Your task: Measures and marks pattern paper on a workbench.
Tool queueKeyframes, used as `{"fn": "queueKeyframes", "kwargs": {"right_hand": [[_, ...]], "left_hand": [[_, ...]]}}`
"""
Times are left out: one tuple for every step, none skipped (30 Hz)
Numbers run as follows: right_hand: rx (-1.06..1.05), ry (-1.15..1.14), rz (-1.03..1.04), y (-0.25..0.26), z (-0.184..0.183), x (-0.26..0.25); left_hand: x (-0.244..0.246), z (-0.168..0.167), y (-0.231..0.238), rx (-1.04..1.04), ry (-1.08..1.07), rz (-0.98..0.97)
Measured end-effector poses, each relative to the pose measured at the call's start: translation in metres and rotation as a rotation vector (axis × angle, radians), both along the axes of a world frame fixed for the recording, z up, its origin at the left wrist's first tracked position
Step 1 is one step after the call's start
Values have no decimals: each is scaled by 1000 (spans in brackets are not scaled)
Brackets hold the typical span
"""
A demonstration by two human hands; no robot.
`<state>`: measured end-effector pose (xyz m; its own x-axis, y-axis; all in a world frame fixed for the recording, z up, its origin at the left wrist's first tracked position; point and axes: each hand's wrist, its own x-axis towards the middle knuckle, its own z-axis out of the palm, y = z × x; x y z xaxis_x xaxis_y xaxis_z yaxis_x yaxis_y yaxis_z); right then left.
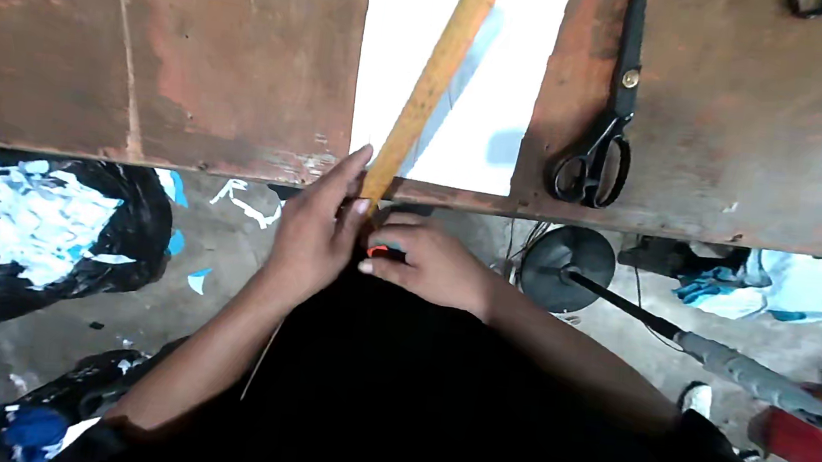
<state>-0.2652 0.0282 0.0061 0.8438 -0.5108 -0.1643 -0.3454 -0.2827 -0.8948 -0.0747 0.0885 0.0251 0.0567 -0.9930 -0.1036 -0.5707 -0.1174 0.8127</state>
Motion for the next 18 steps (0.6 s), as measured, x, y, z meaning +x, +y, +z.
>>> {"fn": "queueKeyframes", "kwargs": {"right_hand": [[-37, 1, -40, -7, 3, 1], [-76, 0, -123, -15, 7, 2], [-132, 11, -211, -25, 12, 2], [-214, 44, -278, -37, 16, 2], [-352, 56, -335, -50, 16, 2], [-503, 48, -374, -65, 12, 3], [-608, 44, -381, -79, 7, 4], [-675, 40, -372, -93, 1, 5], [-713, 62, -358, -102, -6, 6], [-724, 110, -349, -108, -10, 8], [-721, 168, -347, -110, -13, 9], [-711, 223, -343, -110, -14, 11], [-692, 266, -332, -109, -14, 13], [-681, 292, -327, -108, -15, 14], [-686, 300, -329, -106, -17, 14], [-695, 296, -334, -105, -19, 14], [-704, 297, -338, -104, -20, 13], [-708, 300, -344, -103, -22, 13]], "left_hand": [[16, -4, -1, -13, -95, -40], [33, -9, -2, -25, -182, -75], [49, -15, -4, -41, -255, -100], [62, -20, -5, -46, -319, -122], [72, -24, -7, -42, -359, -138], [80, -26, -9, -35, -379, -147], [85, -27, -13, -30, -387, -148], [88, -28, -16, -35, -388, -142], [89, -29, -20, -38, -391, -134], [90, -29, -23, -34, -393, -126], [90, -29, -26, -18, -396, -124], [90, -29, -28, -3, -398, -125], [91, -30, -30, 3, -394, -129], [91, -31, -30, 7, -388, -134], [90, -32, -30, 2, -379, -137], [89, -32, -29, -5, -372, -137], [89, -33, -28, -5, -374, -132], [88, -33, -27, -10, -382, -128]]}}
